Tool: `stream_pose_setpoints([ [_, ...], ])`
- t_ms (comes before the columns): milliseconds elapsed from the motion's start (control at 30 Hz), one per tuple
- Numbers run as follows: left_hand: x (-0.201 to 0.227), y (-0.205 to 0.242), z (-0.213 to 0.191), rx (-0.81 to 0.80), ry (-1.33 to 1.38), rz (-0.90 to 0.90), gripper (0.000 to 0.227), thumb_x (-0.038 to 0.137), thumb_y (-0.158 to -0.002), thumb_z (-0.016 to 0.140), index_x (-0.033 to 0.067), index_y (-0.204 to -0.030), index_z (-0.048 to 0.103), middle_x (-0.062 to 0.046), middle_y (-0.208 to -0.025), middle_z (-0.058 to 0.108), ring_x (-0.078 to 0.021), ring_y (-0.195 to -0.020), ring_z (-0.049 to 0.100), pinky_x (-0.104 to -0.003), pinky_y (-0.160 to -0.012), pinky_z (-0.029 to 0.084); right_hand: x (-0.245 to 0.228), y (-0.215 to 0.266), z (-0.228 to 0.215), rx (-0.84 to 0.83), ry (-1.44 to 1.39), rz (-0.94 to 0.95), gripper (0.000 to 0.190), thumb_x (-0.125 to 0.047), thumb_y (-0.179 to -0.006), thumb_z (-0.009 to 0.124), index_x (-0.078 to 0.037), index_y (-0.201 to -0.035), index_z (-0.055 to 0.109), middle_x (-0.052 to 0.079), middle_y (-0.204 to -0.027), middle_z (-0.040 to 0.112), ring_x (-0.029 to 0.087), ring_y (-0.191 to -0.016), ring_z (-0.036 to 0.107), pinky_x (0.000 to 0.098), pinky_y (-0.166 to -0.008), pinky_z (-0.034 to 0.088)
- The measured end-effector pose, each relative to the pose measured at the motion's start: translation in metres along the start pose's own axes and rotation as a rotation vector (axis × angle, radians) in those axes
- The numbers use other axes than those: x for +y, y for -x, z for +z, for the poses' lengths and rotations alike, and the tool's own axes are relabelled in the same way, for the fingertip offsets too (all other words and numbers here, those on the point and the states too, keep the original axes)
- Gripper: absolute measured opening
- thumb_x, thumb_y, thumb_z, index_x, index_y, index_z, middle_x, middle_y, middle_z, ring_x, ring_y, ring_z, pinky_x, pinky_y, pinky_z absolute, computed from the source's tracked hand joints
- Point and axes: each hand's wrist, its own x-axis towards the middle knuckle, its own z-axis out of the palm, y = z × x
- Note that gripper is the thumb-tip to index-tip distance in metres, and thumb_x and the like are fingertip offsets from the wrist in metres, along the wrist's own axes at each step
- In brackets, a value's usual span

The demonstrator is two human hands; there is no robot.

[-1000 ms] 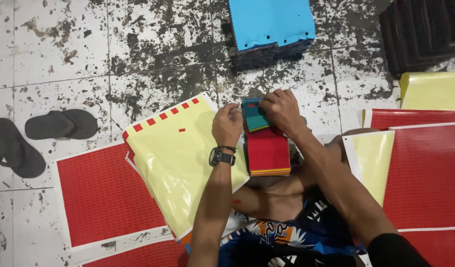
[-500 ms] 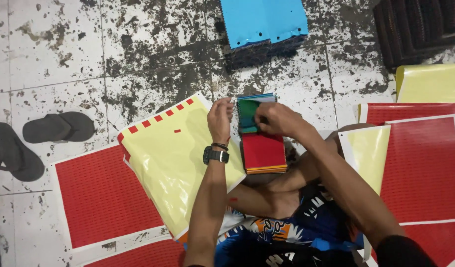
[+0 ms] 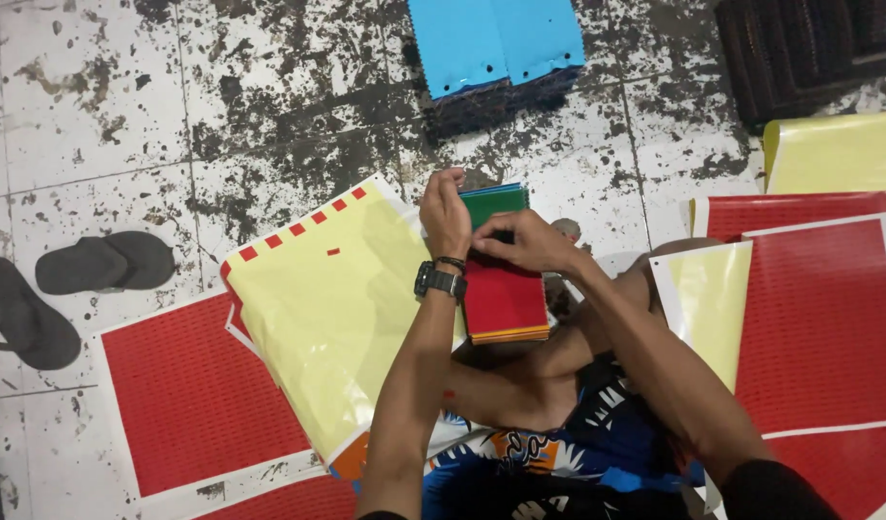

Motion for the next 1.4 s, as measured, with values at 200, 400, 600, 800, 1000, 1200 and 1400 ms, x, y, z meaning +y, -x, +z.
stream_pose_setpoints([
  [200,-0.012,-0.005,-0.002,0.098,-0.104,-0.024,0.025,0.032,-0.097,0.047,0.0234,-0.105,0.069,-0.001,-0.099,0.076,-0.0274,-0.098,0.071,-0.046,-0.090,0.054,-0.001,0.002,-0.001,-0.014,0.022,-0.005,0.012,-0.017,-0.095,0.073,-0.009,-0.102,0.078,0.010,-0.086,0.076,0.024,-0.088,0.073,0.0406,-0.082,0.056],
  [400,-0.038,-0.026,-0.033,-0.023,-0.408,-0.240,0.023,0.039,-0.089,0.049,0.0321,-0.104,0.066,0.001,-0.101,0.077,-0.0302,-0.104,0.072,-0.048,-0.094,0.057,-0.001,-0.008,-0.011,0.066,0.140,0.143,0.017,-0.016,-0.098,0.067,-0.003,-0.105,0.076,0.017,-0.085,0.075,0.035,-0.086,0.073,0.0473,-0.080,0.055],
  [600,-0.019,0.007,-0.042,-0.147,-0.418,-0.164,0.018,0.031,-0.087,0.061,0.0258,-0.104,0.060,-0.004,-0.095,0.077,-0.0334,-0.102,0.073,-0.051,-0.090,0.058,0.034,-0.047,-0.002,0.097,0.326,0.274,0.019,-0.030,-0.097,0.068,-0.013,-0.098,0.078,0.014,-0.082,0.076,0.038,-0.086,0.073,0.0478,-0.077,0.056],
  [800,-0.023,0.013,-0.044,-0.159,-0.439,-0.109,0.016,0.028,-0.088,0.065,0.0241,-0.102,0.058,0.000,-0.095,0.078,-0.0307,-0.098,0.074,-0.051,-0.084,0.060,0.037,-0.061,0.006,0.060,0.372,0.482,0.020,-0.028,-0.094,0.066,-0.013,-0.096,0.079,0.015,-0.088,0.077,0.040,-0.095,0.073,0.0514,-0.082,0.056],
  [1000,-0.017,0.019,-0.046,-0.095,-0.573,0.142,0.013,0.022,-0.089,0.067,0.0271,-0.101,0.066,0.004,-0.091,0.072,-0.0227,-0.094,0.073,-0.045,-0.077,0.063,0.063,-0.066,0.010,0.045,0.498,0.497,0.022,-0.033,-0.093,0.066,-0.014,-0.095,0.079,0.014,-0.087,0.077,0.038,-0.092,0.074,0.0497,-0.078,0.058],
  [1200,-0.083,0.003,-0.023,-0.011,-0.852,0.591,0.022,0.028,-0.090,0.059,0.0391,-0.104,0.072,0.005,-0.094,0.060,-0.0248,-0.086,0.064,-0.041,-0.063,0.058,0.069,-0.071,0.021,0.060,0.591,0.537,0.031,-0.035,-0.093,0.062,-0.011,-0.094,0.080,0.020,-0.092,0.077,0.044,-0.094,0.073,0.0528,-0.079,0.060],
  [1400,-0.078,0.007,-0.021,0.103,-1.086,0.674,0.024,0.030,-0.088,0.057,0.0462,-0.100,0.069,0.009,-0.090,0.056,-0.0209,-0.084,0.059,-0.038,-0.060,0.051,0.035,-0.065,0.006,0.089,0.865,0.423,0.028,-0.029,-0.083,0.078,-0.011,-0.105,0.077,0.018,-0.106,0.071,0.041,-0.098,0.071,0.0508,-0.078,0.062],
])
